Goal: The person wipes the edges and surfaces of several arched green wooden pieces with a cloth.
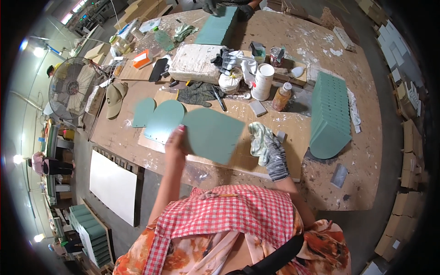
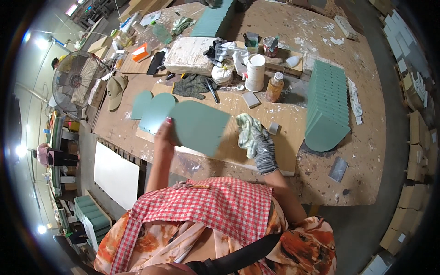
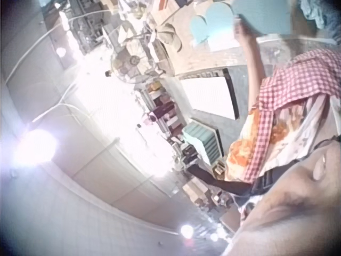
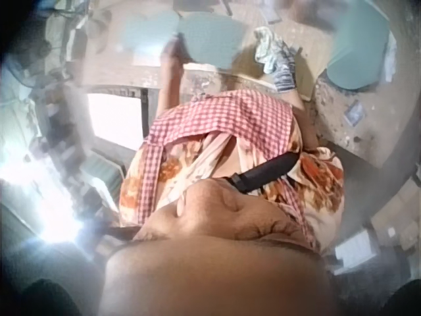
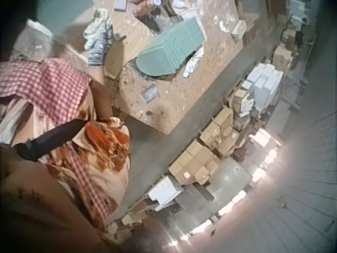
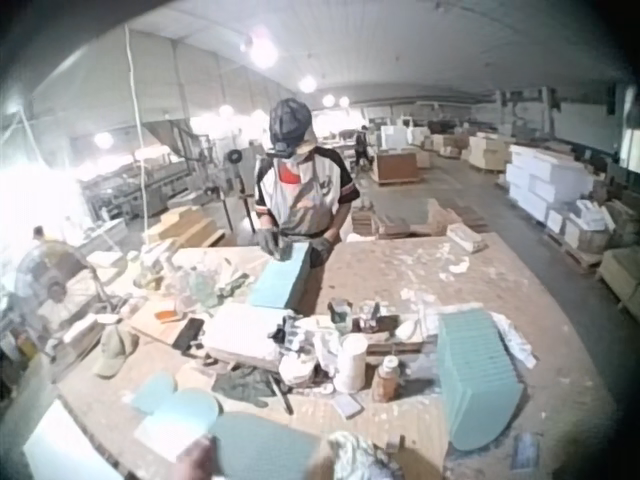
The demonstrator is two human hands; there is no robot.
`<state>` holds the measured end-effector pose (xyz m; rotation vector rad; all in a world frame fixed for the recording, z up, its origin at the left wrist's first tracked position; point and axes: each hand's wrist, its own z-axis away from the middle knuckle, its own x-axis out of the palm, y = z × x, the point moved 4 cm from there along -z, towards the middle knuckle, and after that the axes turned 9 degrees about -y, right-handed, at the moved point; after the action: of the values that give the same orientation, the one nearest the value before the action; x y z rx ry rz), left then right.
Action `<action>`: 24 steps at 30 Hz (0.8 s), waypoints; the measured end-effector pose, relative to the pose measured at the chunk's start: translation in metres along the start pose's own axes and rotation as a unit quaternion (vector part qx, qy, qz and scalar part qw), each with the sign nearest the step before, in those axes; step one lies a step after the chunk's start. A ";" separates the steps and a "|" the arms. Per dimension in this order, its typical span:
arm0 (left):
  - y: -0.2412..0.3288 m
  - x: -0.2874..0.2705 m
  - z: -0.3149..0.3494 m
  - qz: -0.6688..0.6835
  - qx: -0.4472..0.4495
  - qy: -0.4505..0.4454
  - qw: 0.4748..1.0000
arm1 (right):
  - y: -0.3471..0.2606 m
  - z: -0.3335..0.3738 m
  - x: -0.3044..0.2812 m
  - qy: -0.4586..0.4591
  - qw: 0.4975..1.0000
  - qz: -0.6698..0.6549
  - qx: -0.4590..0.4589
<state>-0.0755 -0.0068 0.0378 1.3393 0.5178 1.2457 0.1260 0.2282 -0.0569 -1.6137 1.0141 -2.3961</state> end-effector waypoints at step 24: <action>0.086 -0.047 -0.192 -0.634 0.185 -0.175 0.730 | -0.040 0.036 0.031 -0.077 0.997 -0.009 0.012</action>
<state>-0.2895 0.0151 0.0513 1.0680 1.1649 -0.2696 0.1542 0.2296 -0.0017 -1.7751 0.9451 -2.2431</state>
